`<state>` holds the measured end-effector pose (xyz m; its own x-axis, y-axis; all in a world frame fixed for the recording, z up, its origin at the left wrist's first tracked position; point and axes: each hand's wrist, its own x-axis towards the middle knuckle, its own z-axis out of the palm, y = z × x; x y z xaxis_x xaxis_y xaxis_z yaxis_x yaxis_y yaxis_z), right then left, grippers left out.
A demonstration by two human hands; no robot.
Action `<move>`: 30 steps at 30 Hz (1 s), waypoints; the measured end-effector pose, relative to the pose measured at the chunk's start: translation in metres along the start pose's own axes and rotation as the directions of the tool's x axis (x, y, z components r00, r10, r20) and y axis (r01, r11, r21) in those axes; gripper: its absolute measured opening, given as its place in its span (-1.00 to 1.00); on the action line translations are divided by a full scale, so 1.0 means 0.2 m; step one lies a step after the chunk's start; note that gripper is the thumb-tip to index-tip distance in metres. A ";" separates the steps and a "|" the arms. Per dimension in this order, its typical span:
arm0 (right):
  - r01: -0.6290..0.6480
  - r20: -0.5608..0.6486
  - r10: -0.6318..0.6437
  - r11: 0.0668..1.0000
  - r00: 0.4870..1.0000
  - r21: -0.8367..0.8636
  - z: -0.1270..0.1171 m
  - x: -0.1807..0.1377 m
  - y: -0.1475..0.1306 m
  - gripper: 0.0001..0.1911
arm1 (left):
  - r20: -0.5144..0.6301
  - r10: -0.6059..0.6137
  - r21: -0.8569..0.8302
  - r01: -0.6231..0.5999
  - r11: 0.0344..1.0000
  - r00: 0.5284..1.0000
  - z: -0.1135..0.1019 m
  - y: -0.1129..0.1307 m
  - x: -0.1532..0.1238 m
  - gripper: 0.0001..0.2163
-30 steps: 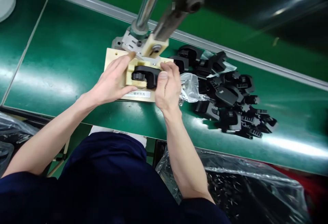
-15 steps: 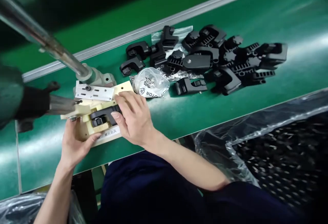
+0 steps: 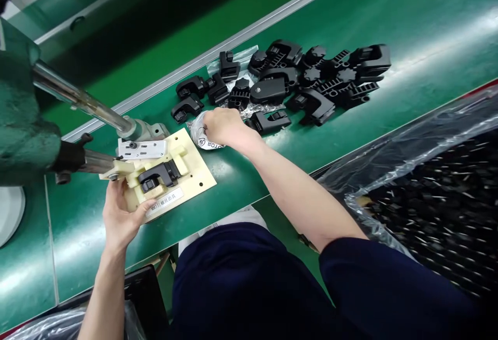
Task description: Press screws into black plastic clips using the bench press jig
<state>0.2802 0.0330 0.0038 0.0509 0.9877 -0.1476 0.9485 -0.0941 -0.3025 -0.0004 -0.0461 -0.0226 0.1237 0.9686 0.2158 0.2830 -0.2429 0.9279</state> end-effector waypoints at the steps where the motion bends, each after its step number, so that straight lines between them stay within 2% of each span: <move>1: 0.003 -0.022 -0.002 1.000 1.000 0.020 0.00 -0.02 0.00 -0.77 | -0.002 -0.003 -0.008 0.003 1.000 1.000 0.00 0.00 0.00 -0.23; 5: 0.031 -0.146 -0.015 0.994 0.989 0.107 0.01 -0.12 0.03 -0.79 | -0.022 -0.012 0.000 0.012 1.000 1.000 0.01 0.01 0.00 -0.24; 8: 0.072 -0.318 0.047 0.932 0.947 0.354 0.04 -0.17 0.07 -0.79 | -0.007 -0.026 0.044 0.027 0.999 1.000 0.00 -0.01 -0.01 -0.21; 10: 0.124 -0.395 0.156 0.793 0.905 0.597 0.07 -0.20 0.10 -0.84 | -0.006 -0.027 0.111 0.028 0.993 1.000 -0.01 -0.03 -0.02 -0.18; 13: 0.174 -0.359 0.273 0.527 0.892 0.832 0.09 -0.26 0.14 -0.90 | -0.114 0.096 0.203 -0.072 0.976 0.989 -0.01 -0.04 -0.08 -0.29; 14: 0.180 -0.331 0.293 0.443 0.897 0.879 0.09 -0.29 0.14 -0.90 | -0.193 0.167 0.205 -0.127 0.970 0.967 0.01 -0.03 -0.11 -0.38; 16: 0.173 -0.260 0.296 0.289 0.919 0.942 0.07 -0.36 0.13 -0.89 | -0.392 0.269 0.185 -0.211 0.960 0.880 0.04 0.01 -0.17 -0.57; 18: 0.124 -0.155 0.247 0.136 0.957 0.983 0.05 -0.43 0.10 -0.89 | -0.543 0.280 0.154 -0.233 0.960 0.792 0.09 0.09 -0.24 -0.69; 19: 0.084 -0.095 0.208 0.059 0.973 0.995 0.05 -0.46 0.08 -0.89 | -0.569 0.271 0.134 -0.238 0.962 0.777 0.11 0.13 -0.26 -0.72; 20: 0.041 -0.038 0.171 -0.014 0.985 0.999 0.04 -0.49 0.05 -0.90 | -0.566 0.256 0.103 -0.241 0.965 0.784 0.14 0.17 -0.29 -0.72; 21: -0.002 0.013 0.136 -0.077 0.991 0.997 0.05 -0.52 0.02 -0.91 | -0.530 0.237 0.067 -0.239 0.969 0.814 0.16 0.21 -0.30 -0.71; 24: -0.095 0.102 0.028 -0.190 0.994 0.977 0.07 -0.58 -0.09 -0.93 | -0.316 0.162 -0.038 -0.183 0.982 0.935 0.22 0.30 -0.32 -0.65; 27: -0.134 0.119 -0.089 -0.194 0.989 0.972 0.12 -0.65 -0.20 -0.95 | -0.169 0.080 -0.107 -0.099 0.989 0.982 0.26 0.33 -0.31 -0.63; 30: -0.122 0.104 -0.138 -0.135 0.985 0.983 0.15 -0.70 -0.28 -0.96 | -0.122 -0.011 -0.146 -0.007 0.989 0.992 0.28 0.33 -0.30 -0.67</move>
<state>0.2103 -0.1046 0.0125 -0.1129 0.9730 -0.2015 -0.4418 -0.2308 -0.8669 0.0642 -0.1225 0.0087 0.0034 0.9705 0.2409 0.1400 -0.2390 0.9609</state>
